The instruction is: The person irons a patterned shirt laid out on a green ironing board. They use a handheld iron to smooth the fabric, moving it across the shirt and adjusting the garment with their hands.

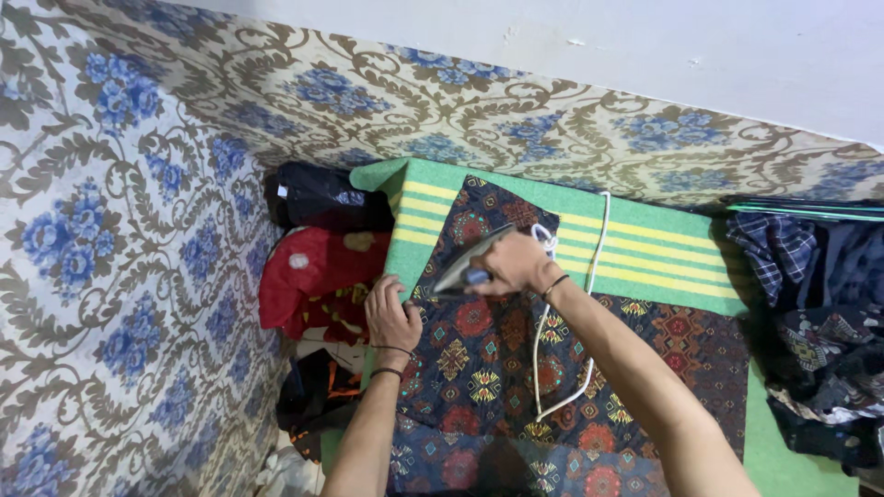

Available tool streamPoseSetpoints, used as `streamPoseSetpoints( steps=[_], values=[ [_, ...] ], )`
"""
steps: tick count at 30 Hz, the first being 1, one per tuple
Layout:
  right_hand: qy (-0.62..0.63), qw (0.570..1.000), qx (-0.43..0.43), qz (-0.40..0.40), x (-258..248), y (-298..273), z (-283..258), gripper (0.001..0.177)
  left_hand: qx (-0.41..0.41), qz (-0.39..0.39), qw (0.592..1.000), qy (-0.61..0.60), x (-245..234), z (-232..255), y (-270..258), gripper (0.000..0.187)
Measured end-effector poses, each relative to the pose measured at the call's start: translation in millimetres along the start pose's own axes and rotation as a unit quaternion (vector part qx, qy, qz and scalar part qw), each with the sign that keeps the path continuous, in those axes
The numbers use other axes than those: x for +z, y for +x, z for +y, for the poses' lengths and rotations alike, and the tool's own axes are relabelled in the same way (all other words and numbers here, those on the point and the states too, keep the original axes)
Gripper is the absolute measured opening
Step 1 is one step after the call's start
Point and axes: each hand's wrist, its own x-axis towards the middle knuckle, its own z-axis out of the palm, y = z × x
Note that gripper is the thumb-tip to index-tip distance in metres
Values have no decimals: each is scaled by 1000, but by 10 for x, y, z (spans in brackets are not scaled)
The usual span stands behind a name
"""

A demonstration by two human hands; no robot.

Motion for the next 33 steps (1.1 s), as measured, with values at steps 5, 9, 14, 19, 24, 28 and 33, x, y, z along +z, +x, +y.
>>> streamPoseSetpoints(
  steps=[5, 9, 14, 19, 24, 28, 33],
  values=[
    [-8, 998, 58, 1, 44, 16, -96, 59, -1, 1, 1000, 2, -29, 29, -3, 27],
    [26, 979, 190, 63, 49, 81, -150, 59, 7, -4, 1000, -10, -47, 41, 0, 28],
    [16, 994, 77, 78, 52, 56, -170, 60, 23, 5, 1000, -7, -61, 73, 21, 24],
    [91, 947, 301, 67, 50, 96, -143, 62, 21, 0, 1000, -3, -72, 67, 20, 21],
    [76, 864, 407, 286, -55, 85, -124, 59, 21, -7, 1000, 9, -45, 44, 19, 17],
    [145, 901, 389, 129, -142, 60, -183, 59, 29, -19, 999, 23, -62, 41, -3, 15],
    [111, 898, 380, 191, -146, 58, -183, 57, 30, -24, 999, 22, -82, 73, 28, 16]
  ],
)
